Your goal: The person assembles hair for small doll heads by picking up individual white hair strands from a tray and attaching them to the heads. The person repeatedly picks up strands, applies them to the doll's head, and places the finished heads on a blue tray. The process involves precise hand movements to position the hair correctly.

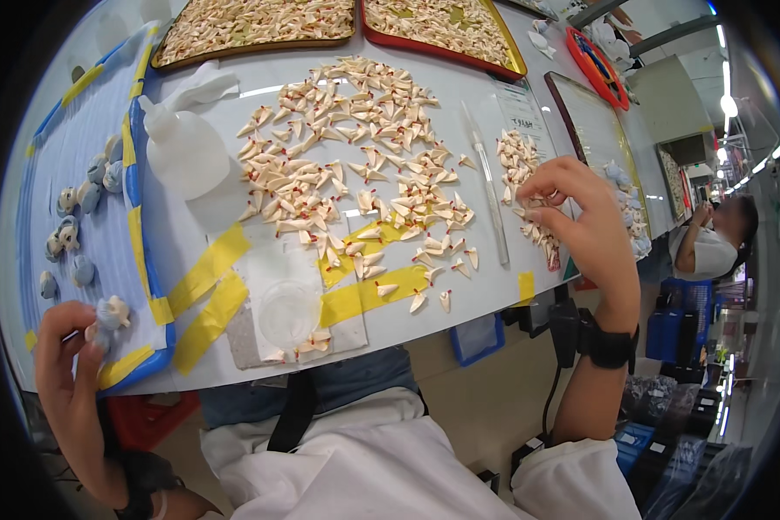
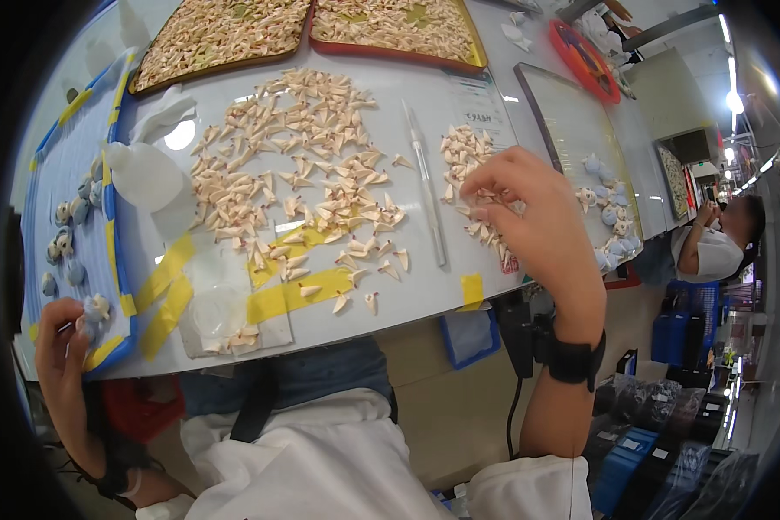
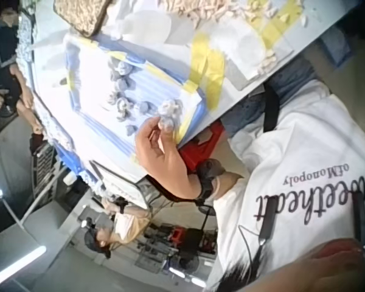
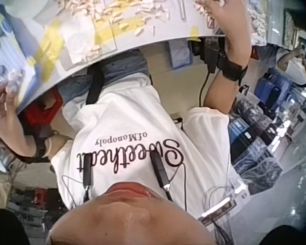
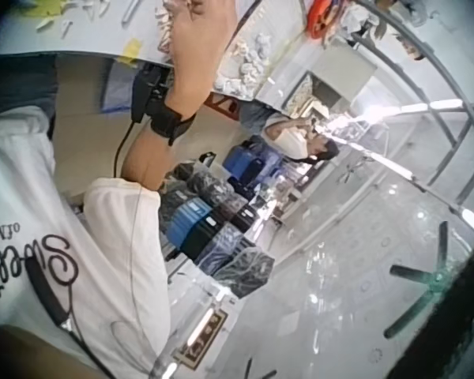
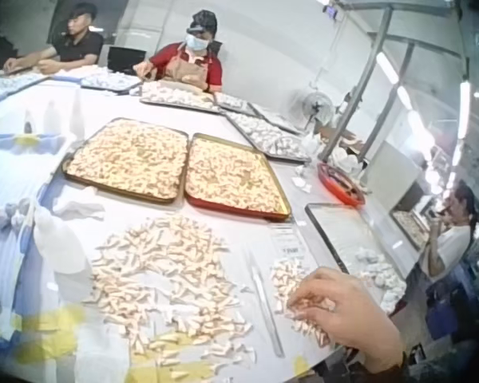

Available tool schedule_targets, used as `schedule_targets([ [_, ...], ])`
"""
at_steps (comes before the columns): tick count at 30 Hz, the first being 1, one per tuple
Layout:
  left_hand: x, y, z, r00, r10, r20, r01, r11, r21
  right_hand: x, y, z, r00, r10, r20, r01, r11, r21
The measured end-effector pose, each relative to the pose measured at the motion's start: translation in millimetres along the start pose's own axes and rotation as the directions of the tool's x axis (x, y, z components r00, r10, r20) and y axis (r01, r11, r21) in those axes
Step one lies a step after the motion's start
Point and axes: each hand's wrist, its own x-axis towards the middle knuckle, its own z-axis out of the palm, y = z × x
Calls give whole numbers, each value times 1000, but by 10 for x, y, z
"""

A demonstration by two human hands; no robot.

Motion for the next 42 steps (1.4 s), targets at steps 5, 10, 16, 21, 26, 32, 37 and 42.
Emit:
schedule_targets([
  [5,71,81,130,999,24,24,-21,994,-105,14,98,26,993,119,-17,-119,993,13],
  [10,70,13,71,995,86,-42,-86,996,-8,30,127,38,976,-95,-198,65,986,-154],
  [16,-107,-61,104,928,174,-330,-220,970,-107,-211,-60,-35,924,205,-323,-88,935,343],
  [21,-250,152,317,935,236,-265,-318,890,-326,-394,-331,63,934,177,-311,38,816,577],
  [26,-282,454,700,995,52,-80,-95,586,-804,-318,-590,305,979,-56,-196,172,745,645],
  [32,-312,475,910,991,129,-27,-97,576,-811,-154,-1100,523,994,-80,-79,113,739,664],
  [37,-304,448,876,984,178,32,-72,548,-834,-33,-1321,706,939,-342,-47,337,880,335],
  [42,-312,433,843,975,188,118,13,483,-875,23,-1429,719,893,-450,9,449,891,73],
])
